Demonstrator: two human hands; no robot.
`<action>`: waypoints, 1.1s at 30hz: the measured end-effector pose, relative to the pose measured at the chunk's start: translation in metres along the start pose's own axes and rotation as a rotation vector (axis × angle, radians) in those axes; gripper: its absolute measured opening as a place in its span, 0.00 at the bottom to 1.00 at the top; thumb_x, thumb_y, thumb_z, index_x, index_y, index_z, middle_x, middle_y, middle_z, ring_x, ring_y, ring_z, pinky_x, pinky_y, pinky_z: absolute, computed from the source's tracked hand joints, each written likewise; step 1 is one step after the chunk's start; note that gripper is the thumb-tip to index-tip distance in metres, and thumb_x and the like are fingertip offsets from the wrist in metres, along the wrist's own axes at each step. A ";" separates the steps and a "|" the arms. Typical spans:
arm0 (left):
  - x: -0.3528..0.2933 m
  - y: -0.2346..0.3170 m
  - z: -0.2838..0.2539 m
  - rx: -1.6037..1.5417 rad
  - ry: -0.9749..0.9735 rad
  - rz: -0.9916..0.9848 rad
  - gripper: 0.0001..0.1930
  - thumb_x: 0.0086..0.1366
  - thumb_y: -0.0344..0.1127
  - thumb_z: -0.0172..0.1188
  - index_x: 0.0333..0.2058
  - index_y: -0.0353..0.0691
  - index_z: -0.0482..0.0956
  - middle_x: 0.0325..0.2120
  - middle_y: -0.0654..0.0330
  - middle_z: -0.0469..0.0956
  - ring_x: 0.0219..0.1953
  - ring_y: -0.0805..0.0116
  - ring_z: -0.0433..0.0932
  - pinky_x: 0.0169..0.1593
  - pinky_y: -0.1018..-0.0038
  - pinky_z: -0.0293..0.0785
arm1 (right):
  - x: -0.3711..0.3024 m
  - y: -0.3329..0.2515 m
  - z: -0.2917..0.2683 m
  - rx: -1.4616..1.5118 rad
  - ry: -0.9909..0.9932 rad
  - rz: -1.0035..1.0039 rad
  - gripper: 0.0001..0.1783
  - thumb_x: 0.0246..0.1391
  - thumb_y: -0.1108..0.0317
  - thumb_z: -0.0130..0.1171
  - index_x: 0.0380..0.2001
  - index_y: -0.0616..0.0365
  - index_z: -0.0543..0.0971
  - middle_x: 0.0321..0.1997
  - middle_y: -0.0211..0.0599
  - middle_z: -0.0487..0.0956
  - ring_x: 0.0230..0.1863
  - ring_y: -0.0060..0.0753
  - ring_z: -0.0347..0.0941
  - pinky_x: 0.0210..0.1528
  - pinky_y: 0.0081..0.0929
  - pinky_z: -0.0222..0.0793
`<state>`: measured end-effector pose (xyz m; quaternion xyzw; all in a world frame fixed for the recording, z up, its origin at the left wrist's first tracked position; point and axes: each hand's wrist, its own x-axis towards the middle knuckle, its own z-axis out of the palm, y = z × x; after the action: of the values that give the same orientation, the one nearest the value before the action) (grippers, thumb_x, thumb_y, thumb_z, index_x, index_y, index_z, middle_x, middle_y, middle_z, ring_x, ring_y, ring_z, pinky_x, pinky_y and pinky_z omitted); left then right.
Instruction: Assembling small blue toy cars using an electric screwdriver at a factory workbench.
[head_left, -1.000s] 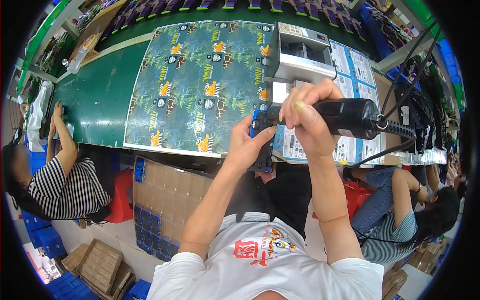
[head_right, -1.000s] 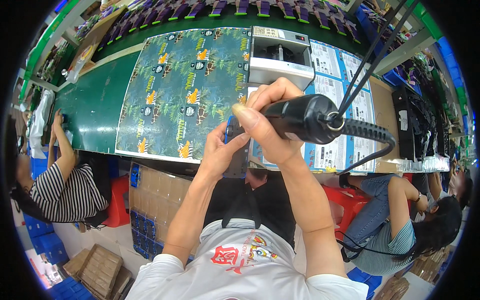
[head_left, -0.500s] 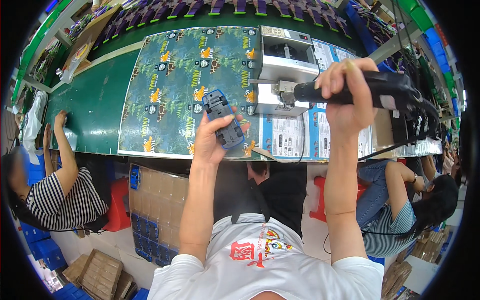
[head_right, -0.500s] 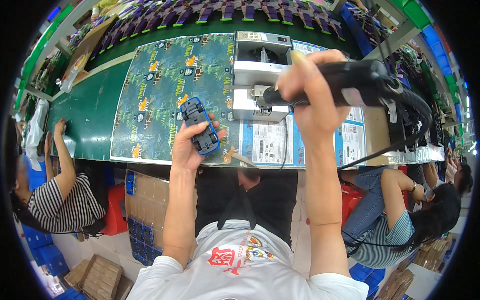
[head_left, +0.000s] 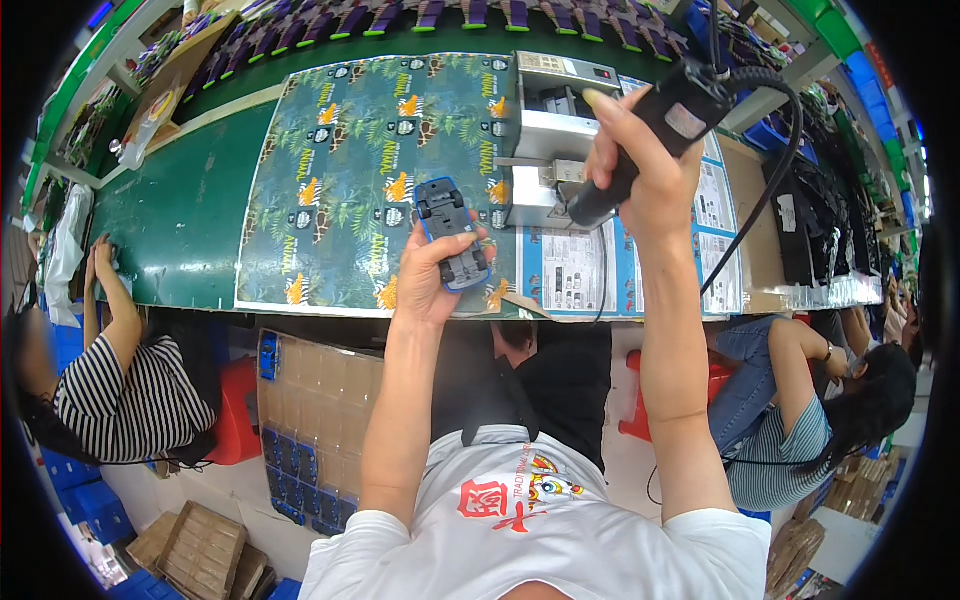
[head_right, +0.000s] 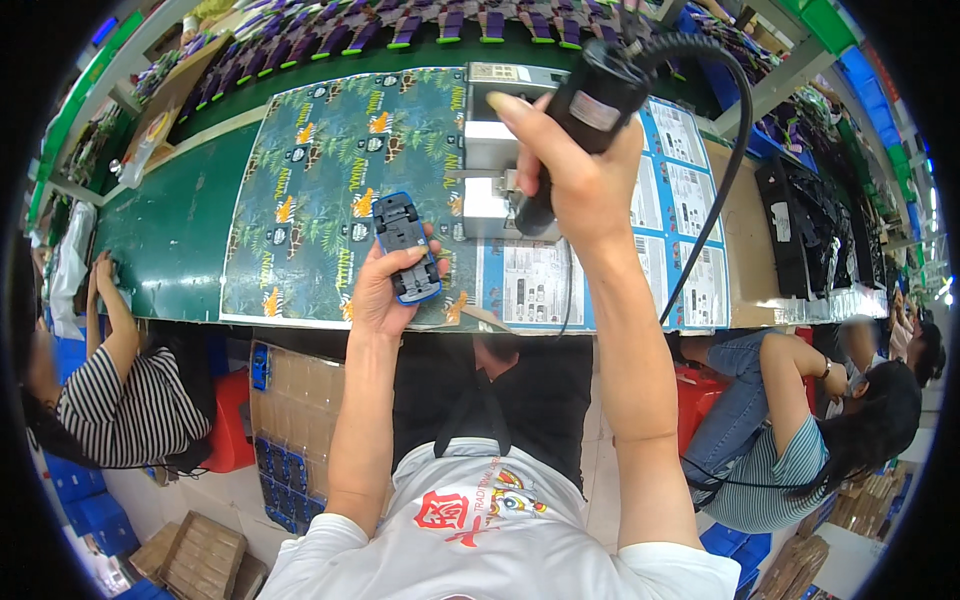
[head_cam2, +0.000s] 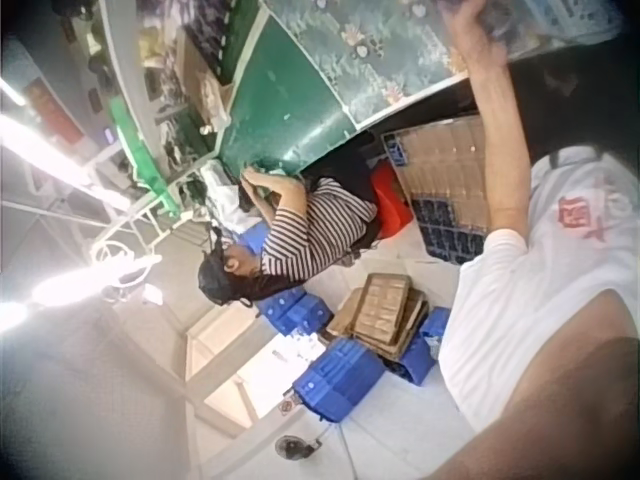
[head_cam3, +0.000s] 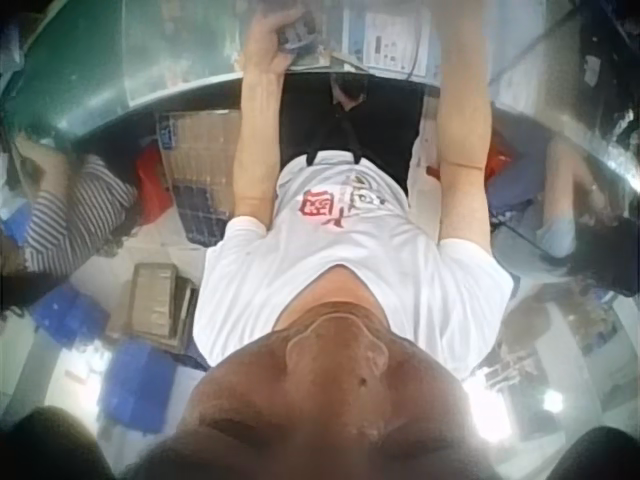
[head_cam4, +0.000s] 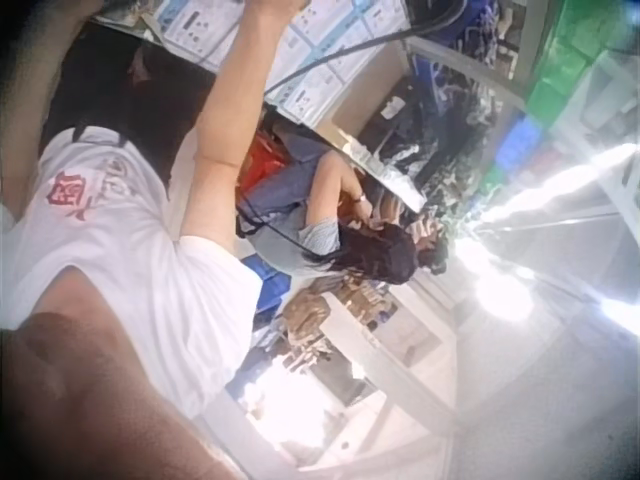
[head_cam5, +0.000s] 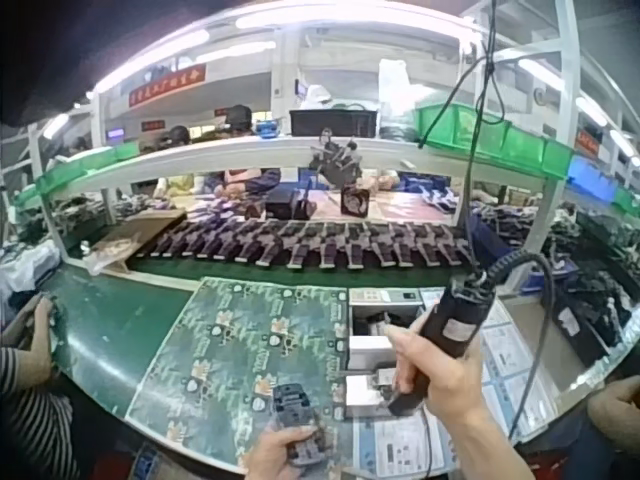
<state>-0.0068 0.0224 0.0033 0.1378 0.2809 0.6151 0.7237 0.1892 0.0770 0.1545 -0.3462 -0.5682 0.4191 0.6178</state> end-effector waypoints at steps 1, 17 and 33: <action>0.000 -0.001 -0.001 0.012 0.008 0.008 0.24 0.55 0.18 0.60 0.52 0.38 0.70 0.44 0.53 0.77 0.42 0.61 0.80 0.43 0.59 0.84 | -0.007 0.004 0.000 0.140 0.021 0.061 0.09 0.53 0.69 0.65 0.24 0.61 0.76 0.14 0.30 0.72 0.11 0.20 0.65 0.18 0.19 0.61; 0.006 -0.008 0.004 0.035 -0.016 0.054 0.25 0.52 0.16 0.60 0.49 0.37 0.68 0.40 0.55 0.75 0.40 0.62 0.80 0.38 0.64 0.82 | -0.068 0.021 0.041 0.363 -0.115 0.017 0.06 0.57 0.69 0.53 0.32 0.59 0.69 0.17 0.35 0.68 0.16 0.27 0.65 0.25 0.30 0.69; 0.007 0.001 0.007 -0.139 0.059 -0.083 0.15 0.60 0.24 0.60 0.46 0.39 0.71 0.38 0.58 0.76 0.37 0.64 0.80 0.37 0.64 0.81 | -0.073 0.031 0.054 0.422 -0.234 0.114 0.14 0.44 0.71 0.69 0.24 0.58 0.71 0.21 0.32 0.75 0.22 0.18 0.67 0.28 0.20 0.63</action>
<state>-0.0030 0.0299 0.0076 0.0571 0.2640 0.6063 0.7479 0.1317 0.0208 0.1026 -0.1898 -0.5153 0.5999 0.5818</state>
